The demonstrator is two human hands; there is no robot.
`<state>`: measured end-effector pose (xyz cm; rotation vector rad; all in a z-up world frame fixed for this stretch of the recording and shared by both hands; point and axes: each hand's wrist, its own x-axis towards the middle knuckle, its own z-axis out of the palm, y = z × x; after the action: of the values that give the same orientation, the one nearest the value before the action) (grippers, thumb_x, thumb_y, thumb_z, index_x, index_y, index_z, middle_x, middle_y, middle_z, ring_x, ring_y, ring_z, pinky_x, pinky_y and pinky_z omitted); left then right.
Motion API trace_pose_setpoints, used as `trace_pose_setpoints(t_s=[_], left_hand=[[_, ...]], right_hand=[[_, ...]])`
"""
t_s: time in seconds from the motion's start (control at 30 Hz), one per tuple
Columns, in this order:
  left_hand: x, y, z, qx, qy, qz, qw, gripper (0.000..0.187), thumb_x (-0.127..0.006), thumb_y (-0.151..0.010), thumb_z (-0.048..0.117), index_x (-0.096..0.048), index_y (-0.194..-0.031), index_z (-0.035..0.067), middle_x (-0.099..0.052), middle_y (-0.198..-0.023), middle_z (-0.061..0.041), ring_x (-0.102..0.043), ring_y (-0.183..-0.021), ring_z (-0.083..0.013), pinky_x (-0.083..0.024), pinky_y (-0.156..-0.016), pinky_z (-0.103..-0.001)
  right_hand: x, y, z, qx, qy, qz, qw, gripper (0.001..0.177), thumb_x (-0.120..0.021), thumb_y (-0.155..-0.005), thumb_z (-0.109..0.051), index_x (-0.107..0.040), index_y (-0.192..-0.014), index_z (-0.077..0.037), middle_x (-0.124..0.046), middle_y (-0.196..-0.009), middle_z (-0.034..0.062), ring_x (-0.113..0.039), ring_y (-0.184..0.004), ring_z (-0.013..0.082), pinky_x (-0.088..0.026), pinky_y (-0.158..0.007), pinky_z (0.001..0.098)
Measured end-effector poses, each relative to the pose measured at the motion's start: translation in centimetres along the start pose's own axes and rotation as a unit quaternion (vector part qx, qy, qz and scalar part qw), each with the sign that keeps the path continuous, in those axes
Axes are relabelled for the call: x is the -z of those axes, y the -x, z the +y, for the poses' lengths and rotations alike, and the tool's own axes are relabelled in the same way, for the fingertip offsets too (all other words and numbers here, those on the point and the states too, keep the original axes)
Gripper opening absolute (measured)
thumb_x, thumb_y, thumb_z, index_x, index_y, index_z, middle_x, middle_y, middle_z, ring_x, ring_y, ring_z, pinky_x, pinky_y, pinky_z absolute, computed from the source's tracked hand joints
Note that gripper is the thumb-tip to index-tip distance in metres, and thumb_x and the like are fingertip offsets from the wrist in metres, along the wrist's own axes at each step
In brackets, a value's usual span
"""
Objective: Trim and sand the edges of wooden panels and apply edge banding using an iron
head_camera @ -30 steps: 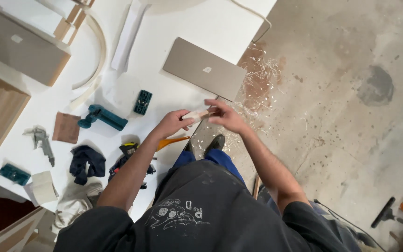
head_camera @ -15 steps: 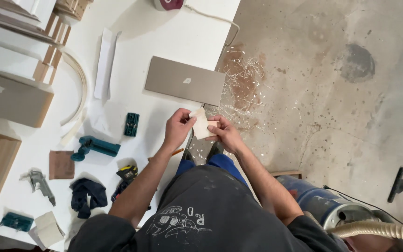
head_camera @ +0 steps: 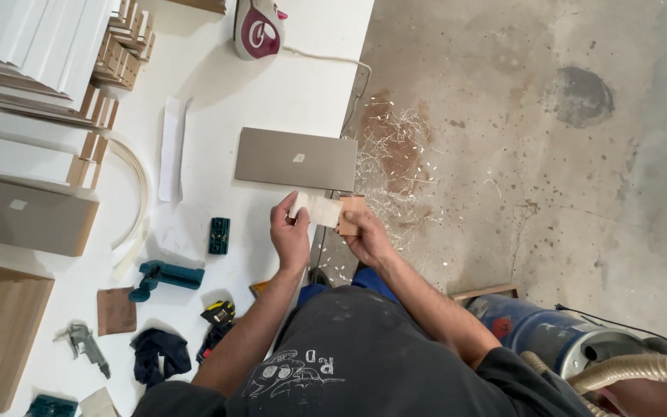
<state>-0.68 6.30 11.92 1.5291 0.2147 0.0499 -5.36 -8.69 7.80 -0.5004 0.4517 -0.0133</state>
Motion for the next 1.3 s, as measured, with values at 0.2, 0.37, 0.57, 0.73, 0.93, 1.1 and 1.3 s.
trace_pose_setpoints(t_s=[0.2, 0.37, 0.57, 0.73, 0.93, 1.1, 1.3], left_hand=[[0.1, 0.2, -2.5, -0.060, -0.111, -0.047, 0.991, 0.051, -0.084, -0.082, 0.001, -0.069, -0.130, 0.008, -0.049, -0.117, -0.014, -0.067, -0.109, -0.0322, -0.061, -0.094, -0.039], [-0.5, 1.5, 3.5, -0.016, -0.054, -0.117, 0.992, 0.029, -0.076, -0.097, 0.019, -0.073, -0.123, 0.007, -0.062, -0.104, -0.015, -0.071, -0.096, -0.0274, -0.064, -0.086, -0.039], [-0.6, 0.5, 3.9, 0.108, 0.107, -0.208, 0.966, 0.030, -0.073, -0.096, 0.010, -0.070, -0.123, -0.003, -0.073, -0.104, -0.023, -0.074, -0.091, -0.0237, -0.064, -0.084, -0.042], [-1.8, 1.4, 7.4, 0.099, 0.172, -0.223, 0.954, 0.033, -0.059, -0.100, 0.002, -0.064, -0.131, -0.009, -0.071, -0.117, -0.029, -0.071, -0.101, -0.0271, -0.061, -0.090, -0.048], [-2.8, 2.2, 8.2, 0.082, 0.226, -0.264, 0.934, 0.042, -0.051, -0.096, 0.002, -0.058, -0.136, -0.007, -0.067, -0.116, -0.022, -0.067, -0.106, -0.0266, -0.057, -0.099, -0.047], [-3.0, 2.5, 9.1, 0.007, 0.158, -0.248, 0.956, 0.025, -0.068, -0.096, 0.004, -0.061, -0.118, -0.006, -0.070, -0.091, -0.011, -0.064, -0.083, -0.0120, -0.059, -0.077, -0.031], [-1.9, 2.7, 10.3, -0.031, 0.100, -0.250, 0.963, 0.020, -0.075, -0.091, 0.002, -0.064, -0.107, -0.002, -0.067, -0.084, -0.007, -0.060, -0.081, -0.0100, -0.053, -0.071, -0.027]], right_hand=[[-5.4, 2.4, -2.0, 0.143, 0.224, 0.098, 0.959, 0.053, -0.089, -0.070, 0.003, -0.065, -0.115, -0.010, -0.068, -0.091, 0.0011, -0.066, -0.074, 0.0129, -0.057, -0.060, 0.0251], [-6.7, 4.0, -3.8, 0.155, 0.363, 0.060, 0.917, 0.051, -0.094, -0.072, -0.007, -0.066, -0.115, -0.013, -0.068, -0.096, 0.0049, -0.065, -0.082, 0.0141, -0.055, -0.066, 0.0256], [-6.4, 3.7, -4.8, 0.226, 0.360, -0.184, 0.886, 0.043, -0.050, -0.104, -0.032, -0.046, -0.138, -0.006, -0.059, -0.120, 0.0107, -0.058, -0.106, 0.0168, -0.052, -0.094, 0.0397], [-7.8, 3.6, -7.4, 0.443, 0.574, -0.139, 0.674, 0.050, -0.069, -0.094, -0.016, -0.053, -0.139, -0.002, -0.054, -0.130, 0.0183, -0.055, -0.125, 0.0399, -0.044, -0.106, 0.0493], [-9.7, 5.2, -8.6, 0.533, 0.569, -0.105, 0.617, 0.051, -0.088, -0.083, -0.020, -0.069, -0.129, -0.009, -0.062, -0.125, 0.0158, -0.063, -0.113, 0.0350, -0.049, -0.098, 0.0469], [-9.2, 4.8, -8.3, 0.565, 0.558, -0.102, 0.599, 0.045, -0.091, -0.079, -0.027, -0.077, -0.120, -0.015, -0.067, -0.117, 0.0118, -0.065, -0.099, 0.0291, -0.053, -0.089, 0.0421], [-6.3, 3.7, -10.5, 0.621, 0.507, -0.093, 0.590, 0.049, -0.097, -0.071, -0.022, -0.077, -0.113, -0.006, -0.065, -0.108, 0.0134, -0.063, -0.099, 0.0306, -0.052, -0.091, 0.0423]])
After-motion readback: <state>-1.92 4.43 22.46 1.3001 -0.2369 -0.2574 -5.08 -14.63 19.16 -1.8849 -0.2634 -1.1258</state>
